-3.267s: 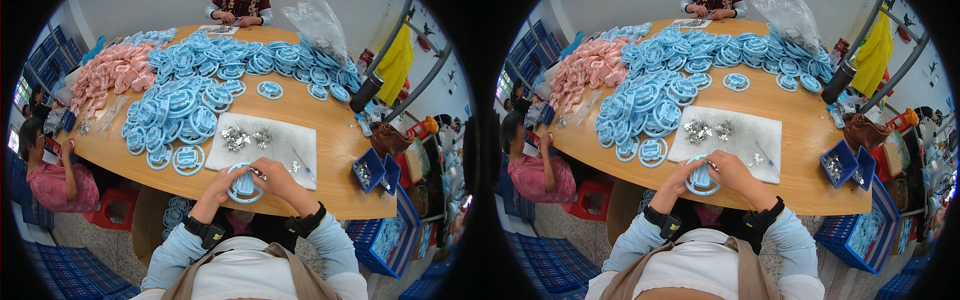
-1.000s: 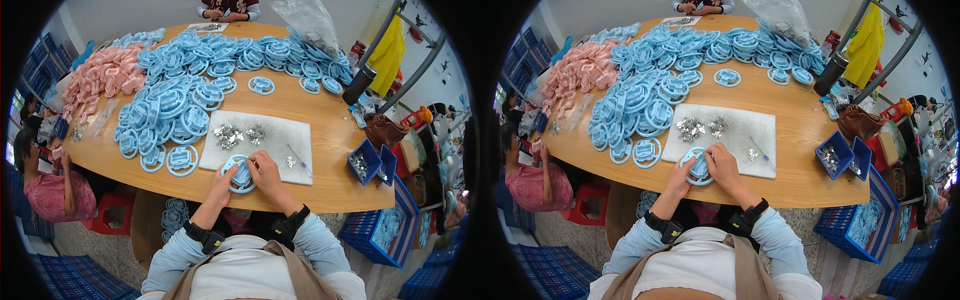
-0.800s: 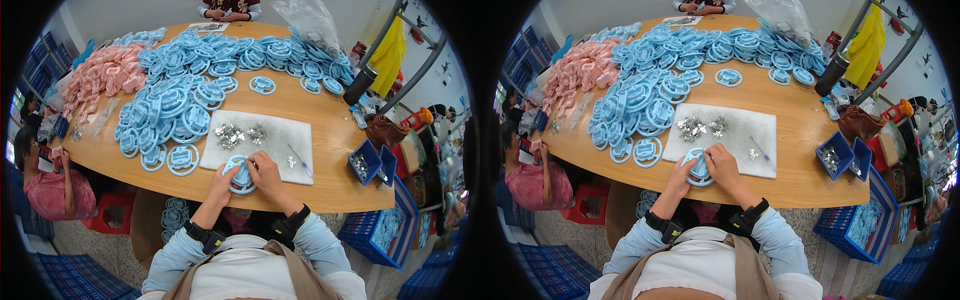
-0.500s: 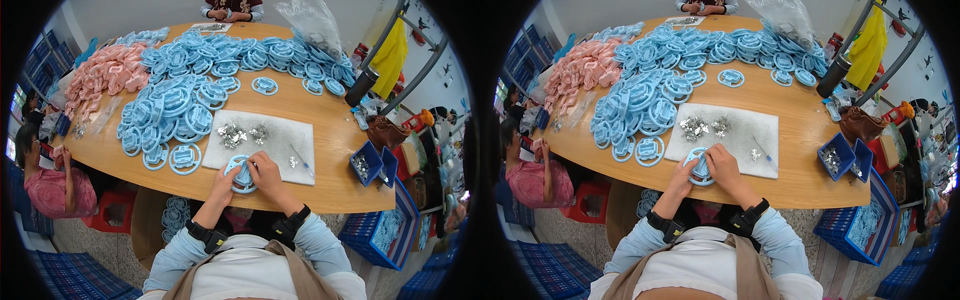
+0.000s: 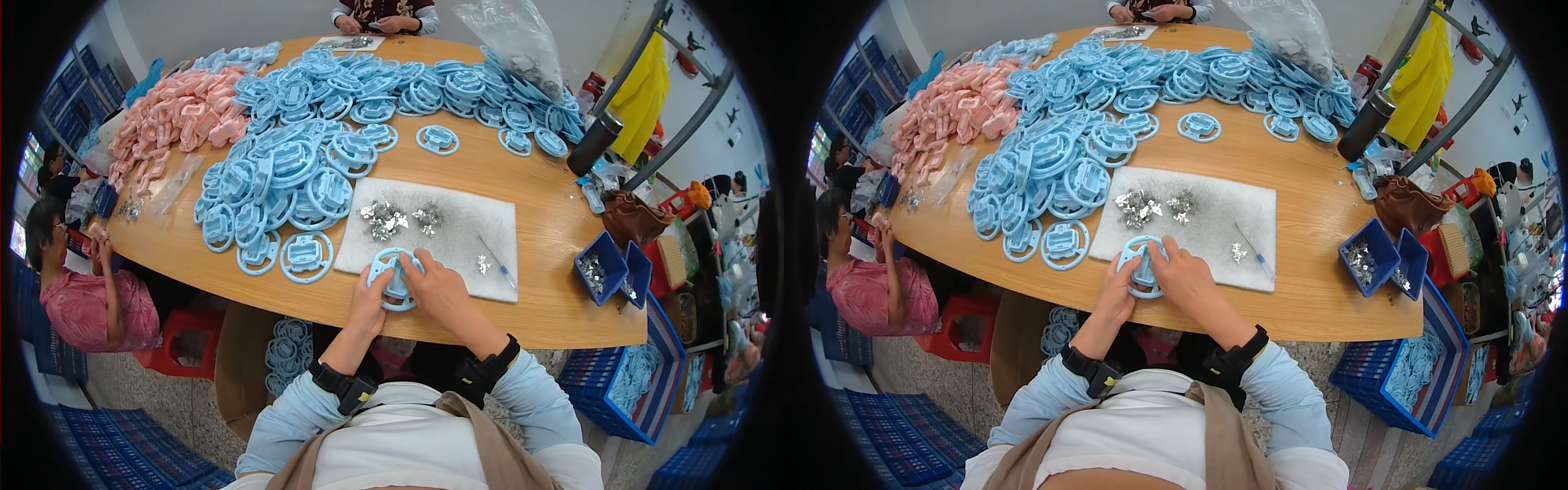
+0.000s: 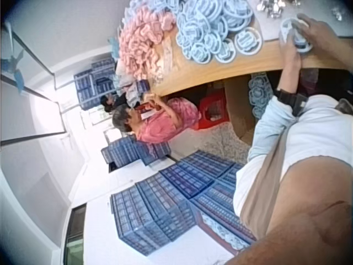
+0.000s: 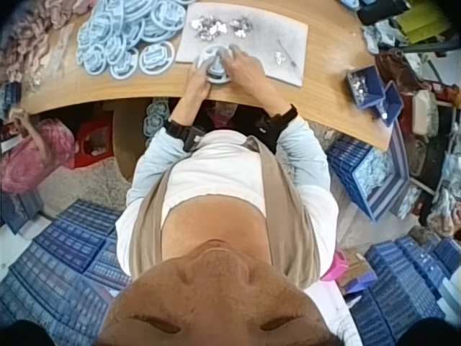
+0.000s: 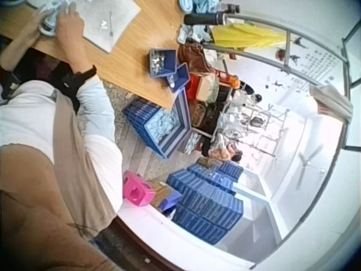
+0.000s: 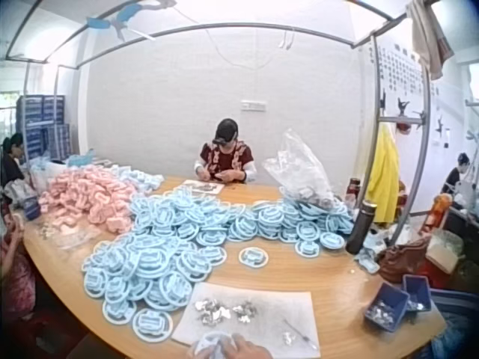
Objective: Assembling circular plastic frames by manually inserting small metal pins into pre-defined slots.
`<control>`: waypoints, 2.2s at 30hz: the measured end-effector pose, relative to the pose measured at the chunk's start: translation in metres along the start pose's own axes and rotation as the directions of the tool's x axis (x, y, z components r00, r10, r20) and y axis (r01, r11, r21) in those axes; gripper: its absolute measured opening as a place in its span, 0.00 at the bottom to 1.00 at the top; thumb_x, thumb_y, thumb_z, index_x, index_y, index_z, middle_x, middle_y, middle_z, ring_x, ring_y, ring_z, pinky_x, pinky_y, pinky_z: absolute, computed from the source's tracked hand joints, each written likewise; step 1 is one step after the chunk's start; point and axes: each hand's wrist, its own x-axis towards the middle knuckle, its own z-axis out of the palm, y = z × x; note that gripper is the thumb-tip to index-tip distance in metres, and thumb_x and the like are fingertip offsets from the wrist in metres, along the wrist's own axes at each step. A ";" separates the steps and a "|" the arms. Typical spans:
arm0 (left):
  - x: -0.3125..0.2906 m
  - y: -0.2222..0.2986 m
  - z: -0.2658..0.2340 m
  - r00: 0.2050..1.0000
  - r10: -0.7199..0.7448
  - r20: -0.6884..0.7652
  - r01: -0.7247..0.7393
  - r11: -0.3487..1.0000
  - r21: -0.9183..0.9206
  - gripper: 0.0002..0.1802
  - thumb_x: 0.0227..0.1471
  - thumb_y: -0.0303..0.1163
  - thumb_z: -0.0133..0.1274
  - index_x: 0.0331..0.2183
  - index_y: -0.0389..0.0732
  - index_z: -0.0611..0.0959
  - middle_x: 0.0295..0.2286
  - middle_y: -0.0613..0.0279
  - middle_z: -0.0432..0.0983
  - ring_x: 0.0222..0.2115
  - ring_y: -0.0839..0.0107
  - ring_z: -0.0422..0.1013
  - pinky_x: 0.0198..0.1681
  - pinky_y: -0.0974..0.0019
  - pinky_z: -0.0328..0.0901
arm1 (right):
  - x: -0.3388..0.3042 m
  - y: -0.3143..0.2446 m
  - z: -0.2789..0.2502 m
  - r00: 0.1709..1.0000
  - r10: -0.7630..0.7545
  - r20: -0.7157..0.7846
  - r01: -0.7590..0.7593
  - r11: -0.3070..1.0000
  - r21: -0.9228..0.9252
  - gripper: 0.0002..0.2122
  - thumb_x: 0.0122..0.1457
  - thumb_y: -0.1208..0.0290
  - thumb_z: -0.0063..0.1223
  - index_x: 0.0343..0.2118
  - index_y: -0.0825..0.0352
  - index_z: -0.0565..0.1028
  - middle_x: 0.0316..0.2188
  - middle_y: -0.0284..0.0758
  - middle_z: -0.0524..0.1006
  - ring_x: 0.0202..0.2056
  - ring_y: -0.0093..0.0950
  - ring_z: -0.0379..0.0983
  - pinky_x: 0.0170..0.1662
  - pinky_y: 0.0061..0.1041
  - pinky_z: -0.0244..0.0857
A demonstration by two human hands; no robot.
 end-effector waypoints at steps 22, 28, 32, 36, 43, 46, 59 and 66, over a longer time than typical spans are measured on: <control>0.008 -0.001 -0.004 0.998 -0.014 0.054 0.018 0.997 -0.076 0.17 0.48 0.30 0.52 0.41 0.41 0.69 0.32 0.65 0.71 0.30 0.74 0.71 0.27 0.69 0.69 | -0.022 0.126 -0.039 0.780 0.600 0.178 -0.611 0.792 0.004 0.05 0.46 0.73 0.52 0.24 0.70 0.74 0.26 0.46 0.72 0.30 0.41 0.69 0.34 0.35 0.64; 0.006 -0.002 -0.009 0.996 0.000 0.085 0.009 0.995 -0.104 0.17 0.48 0.28 0.52 0.42 0.41 0.69 0.32 0.65 0.71 0.31 0.73 0.71 0.30 0.66 0.71 | -0.017 0.113 -0.041 0.858 0.512 0.035 -0.513 0.858 0.024 0.05 0.52 0.72 0.45 0.29 0.68 0.69 0.23 0.46 0.73 0.28 0.44 0.70 0.31 0.39 0.63; 0.008 -0.002 -0.008 0.998 0.003 0.061 0.004 0.994 -0.113 0.17 0.48 0.27 0.52 0.42 0.39 0.69 0.33 0.64 0.71 0.31 0.73 0.71 0.30 0.66 0.71 | -0.009 0.052 -0.028 0.855 0.519 0.024 -0.508 0.824 0.251 0.05 0.55 0.72 0.44 0.34 0.63 0.67 0.18 0.45 0.72 0.23 0.46 0.69 0.26 0.38 0.62; 0.011 -0.005 -0.012 0.998 -0.019 0.053 0.024 0.996 -0.088 0.17 0.48 0.28 0.51 0.43 0.41 0.69 0.35 0.63 0.72 0.35 0.71 0.71 0.35 0.63 0.70 | -0.019 -0.006 -0.015 0.932 0.322 0.165 -0.353 0.911 0.215 0.15 0.52 0.75 0.42 0.44 0.60 0.67 0.25 0.42 0.72 0.24 0.42 0.71 0.27 0.38 0.65; 0.010 -0.003 -0.012 0.998 -0.034 0.050 0.036 0.999 -0.036 0.17 0.49 0.31 0.50 0.43 0.41 0.69 0.36 0.63 0.71 0.34 0.71 0.71 0.32 0.63 0.70 | -0.012 -0.021 -0.009 0.959 0.240 0.150 -0.251 0.966 0.066 0.20 0.47 0.77 0.45 0.46 0.59 0.68 0.26 0.36 0.70 0.26 0.34 0.72 0.26 0.31 0.67; 0.011 -0.004 -0.012 0.998 -0.026 0.049 0.028 0.999 -0.034 0.17 0.49 0.31 0.50 0.43 0.41 0.69 0.36 0.63 0.71 0.34 0.72 0.71 0.32 0.65 0.70 | -0.012 -0.020 -0.002 0.969 0.219 0.116 -0.223 0.975 0.023 0.21 0.46 0.76 0.46 0.46 0.60 0.68 0.26 0.35 0.70 0.27 0.32 0.72 0.26 0.30 0.67; 0.006 0.002 -0.003 0.999 -0.036 0.010 0.037 0.995 -0.088 0.14 0.50 0.30 0.50 0.39 0.39 0.71 0.32 0.63 0.72 0.30 0.74 0.71 0.28 0.68 0.69 | -0.012 -0.021 0.005 0.985 0.170 0.018 -0.167 0.980 -0.108 0.20 0.43 0.75 0.49 0.43 0.61 0.71 0.24 0.32 0.70 0.24 0.29 0.70 0.25 0.25 0.65; 0.008 0.001 -0.004 0.999 -0.043 -0.003 0.043 0.992 -0.118 0.13 0.50 0.29 0.50 0.40 0.38 0.70 0.32 0.63 0.72 0.30 0.74 0.71 0.28 0.69 0.69 | -0.010 -0.022 0.007 0.985 0.162 -0.052 -0.168 0.976 -0.138 0.19 0.40 0.75 0.50 0.41 0.59 0.73 0.22 0.30 0.70 0.23 0.27 0.69 0.25 0.24 0.64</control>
